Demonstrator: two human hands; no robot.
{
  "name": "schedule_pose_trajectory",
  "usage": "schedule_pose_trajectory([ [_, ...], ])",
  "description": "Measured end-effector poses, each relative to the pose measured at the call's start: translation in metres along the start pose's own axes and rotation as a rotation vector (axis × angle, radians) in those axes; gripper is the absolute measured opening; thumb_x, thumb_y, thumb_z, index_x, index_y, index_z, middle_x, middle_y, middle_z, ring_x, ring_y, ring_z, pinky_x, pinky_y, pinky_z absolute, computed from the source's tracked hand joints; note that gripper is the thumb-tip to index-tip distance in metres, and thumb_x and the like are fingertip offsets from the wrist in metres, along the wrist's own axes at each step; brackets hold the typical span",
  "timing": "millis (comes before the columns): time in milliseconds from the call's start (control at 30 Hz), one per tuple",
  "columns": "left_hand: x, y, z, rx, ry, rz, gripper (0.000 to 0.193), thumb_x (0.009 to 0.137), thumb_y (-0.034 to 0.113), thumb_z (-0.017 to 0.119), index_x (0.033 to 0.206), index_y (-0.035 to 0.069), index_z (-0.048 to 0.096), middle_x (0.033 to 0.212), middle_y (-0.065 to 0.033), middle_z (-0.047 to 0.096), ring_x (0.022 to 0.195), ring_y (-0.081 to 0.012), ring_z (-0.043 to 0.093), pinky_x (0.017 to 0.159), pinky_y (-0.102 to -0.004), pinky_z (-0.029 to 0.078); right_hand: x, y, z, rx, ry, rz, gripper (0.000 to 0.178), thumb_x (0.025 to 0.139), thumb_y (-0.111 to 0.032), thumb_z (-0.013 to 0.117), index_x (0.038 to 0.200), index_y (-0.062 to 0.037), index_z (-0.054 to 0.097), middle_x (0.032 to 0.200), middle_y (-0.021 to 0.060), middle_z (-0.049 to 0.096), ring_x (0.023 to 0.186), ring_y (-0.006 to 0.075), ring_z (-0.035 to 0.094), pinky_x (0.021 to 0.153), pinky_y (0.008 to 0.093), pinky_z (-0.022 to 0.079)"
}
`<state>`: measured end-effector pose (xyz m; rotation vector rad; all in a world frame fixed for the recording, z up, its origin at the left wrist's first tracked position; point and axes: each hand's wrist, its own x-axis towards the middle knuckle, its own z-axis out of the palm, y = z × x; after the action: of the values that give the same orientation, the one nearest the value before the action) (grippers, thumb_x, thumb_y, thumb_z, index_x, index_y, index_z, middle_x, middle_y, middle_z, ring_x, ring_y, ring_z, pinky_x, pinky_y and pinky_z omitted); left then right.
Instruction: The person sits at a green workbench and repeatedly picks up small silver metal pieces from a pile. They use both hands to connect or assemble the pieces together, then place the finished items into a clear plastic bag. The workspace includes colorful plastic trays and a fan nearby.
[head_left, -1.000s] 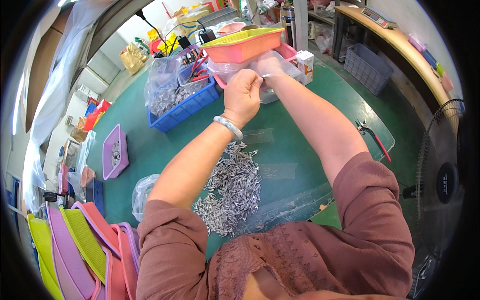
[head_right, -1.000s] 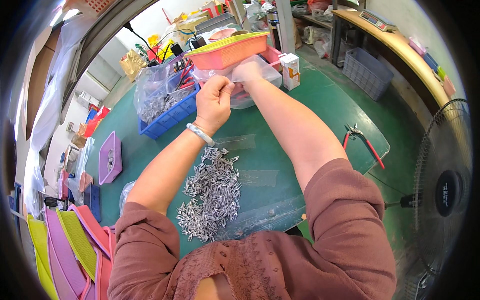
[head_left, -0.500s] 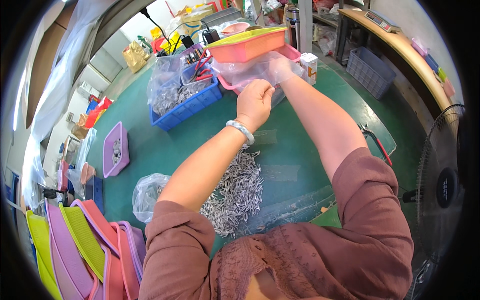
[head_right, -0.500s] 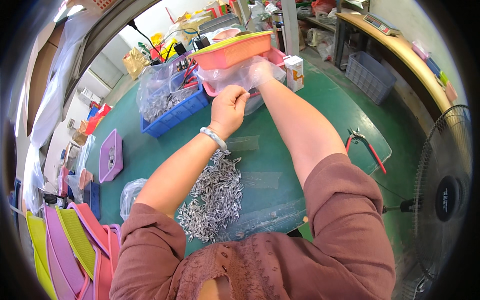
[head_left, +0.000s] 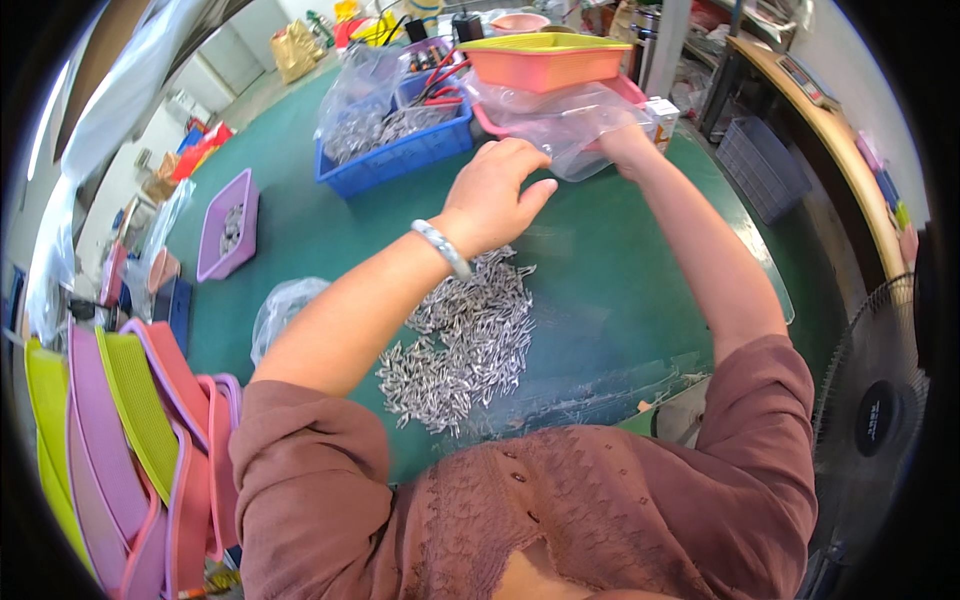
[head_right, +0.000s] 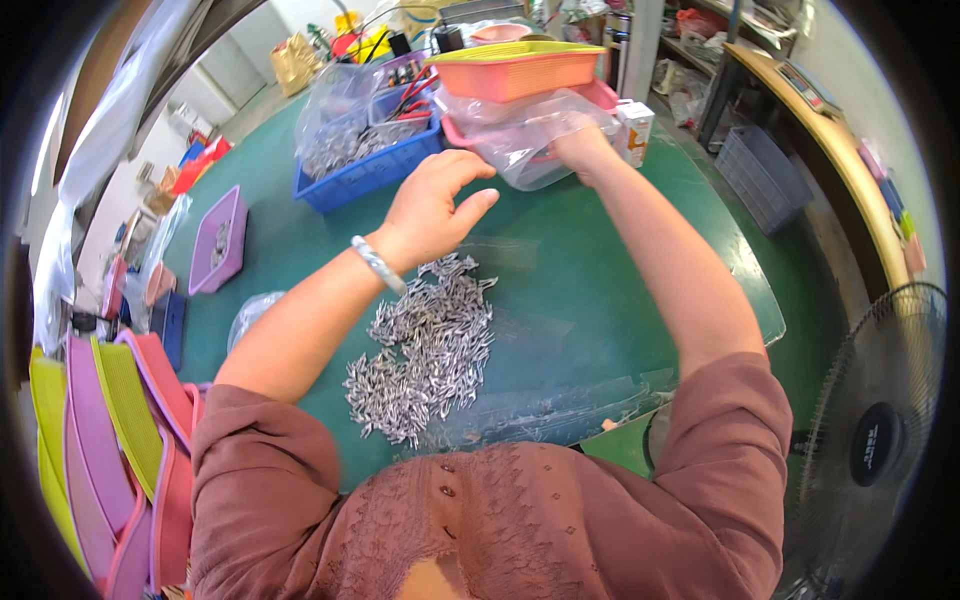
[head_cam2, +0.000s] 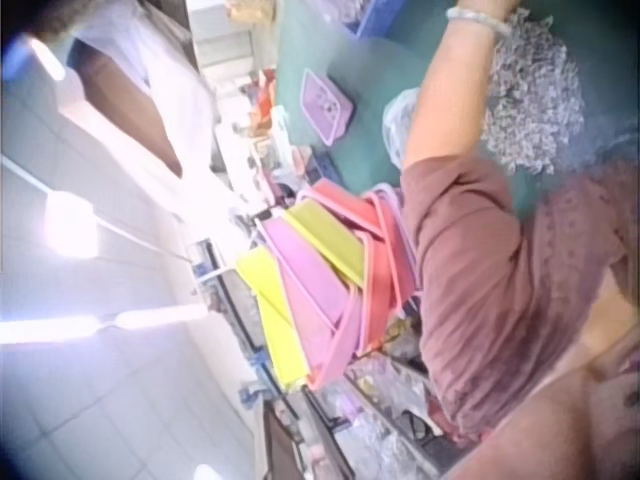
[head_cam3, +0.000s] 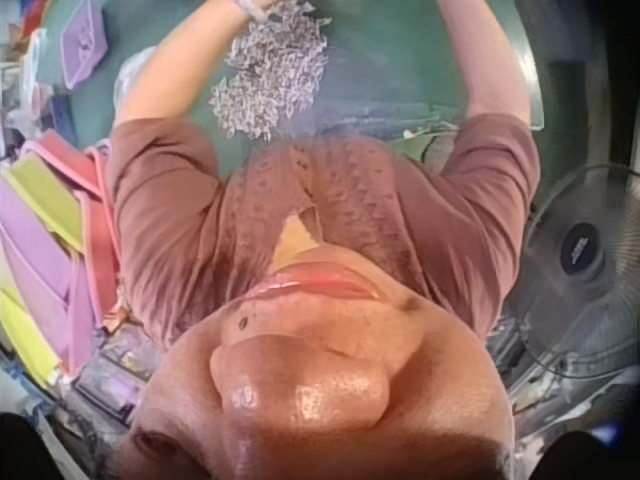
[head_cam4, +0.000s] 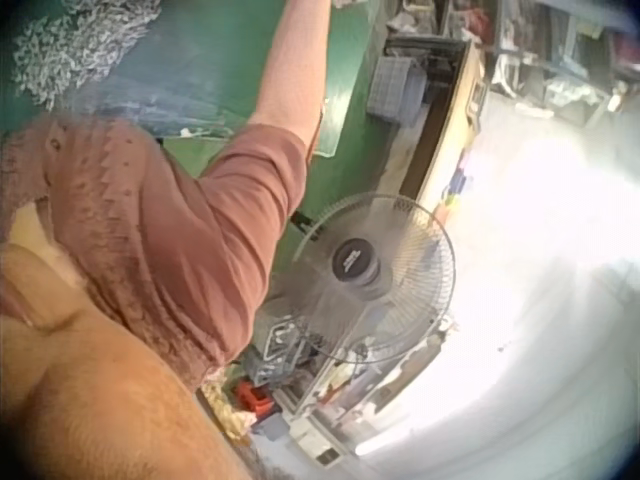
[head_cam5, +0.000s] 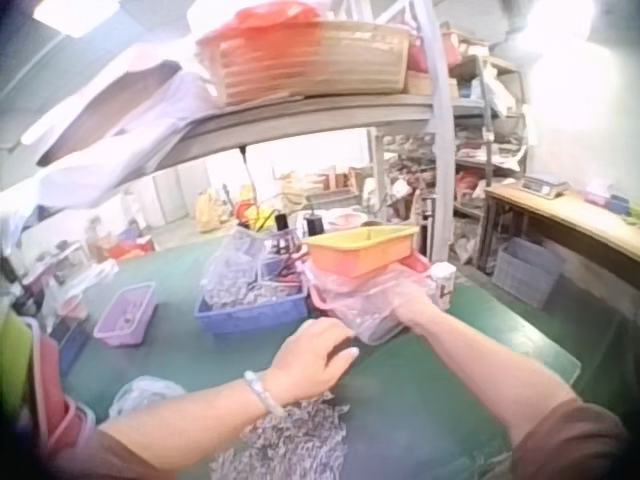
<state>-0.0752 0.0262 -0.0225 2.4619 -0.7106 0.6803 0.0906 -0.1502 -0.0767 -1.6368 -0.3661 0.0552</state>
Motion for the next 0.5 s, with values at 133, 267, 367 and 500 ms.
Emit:
schedule_pose_trajectory([
  [133, -0.043, 0.001, -0.045, 0.06, -0.035, -0.05, 0.018, 0.077, 0.016, 0.061, 0.089, 0.003, 0.059, 0.092, -0.0117, 0.059, 0.089, -0.0298, 0.055, 0.079, -0.0368, 0.044, -0.038, -0.029, -0.025, -0.44, -0.125, -0.137, 0.027, 0.081, -0.008, 0.051, 0.104, 0.0045, 0.058, 0.092, 0.0073, 0.062, 0.081, 0.0141, 0.056, 0.072, 0.0265, 0.044],
  [267, -0.087, 0.005, -0.086, 0.066, 0.023, -0.209, 0.014, 0.078, 0.012, 0.061, 0.089, 0.002, 0.061, 0.088, -0.0088, 0.06, 0.082, -0.0214, 0.058, 0.071, -0.0296, 0.045, -0.057, -0.037, -0.034, -0.53, -0.194, -0.159, 0.029, 0.081, -0.008, 0.053, 0.108, 0.0017, 0.057, 0.096, 0.0102, 0.062, 0.088, 0.0168, 0.057, 0.079, 0.0289, 0.044],
  [367, -0.111, 0.016, -0.113, 0.024, 0.097, -0.339, 0.013, 0.08, 0.011, 0.061, 0.09, 0.002, 0.062, 0.087, -0.0057, 0.06, 0.078, -0.0142, 0.056, 0.069, -0.0258, 0.044, -0.06, -0.036, -0.036, -0.573, -0.22, -0.167, 0.028, 0.082, -0.008, 0.054, 0.108, 0.0023, 0.056, 0.096, 0.0094, 0.062, 0.087, 0.0161, 0.057, 0.079, 0.0285, 0.044],
  [500, -0.134, 0.035, -0.132, -0.001, 0.15, -0.425, 0.013, 0.081, 0.01, 0.059, 0.091, 0.002, 0.062, 0.089, -0.0043, 0.06, 0.077, -0.0116, 0.054, 0.069, -0.0242, 0.043, -0.069, -0.043, -0.036, -0.696, -0.246, -0.201, 0.028, 0.082, -0.009, 0.052, 0.108, 0.0023, 0.057, 0.097, 0.0114, 0.062, 0.088, 0.0176, 0.058, 0.079, 0.0294, 0.045],
])
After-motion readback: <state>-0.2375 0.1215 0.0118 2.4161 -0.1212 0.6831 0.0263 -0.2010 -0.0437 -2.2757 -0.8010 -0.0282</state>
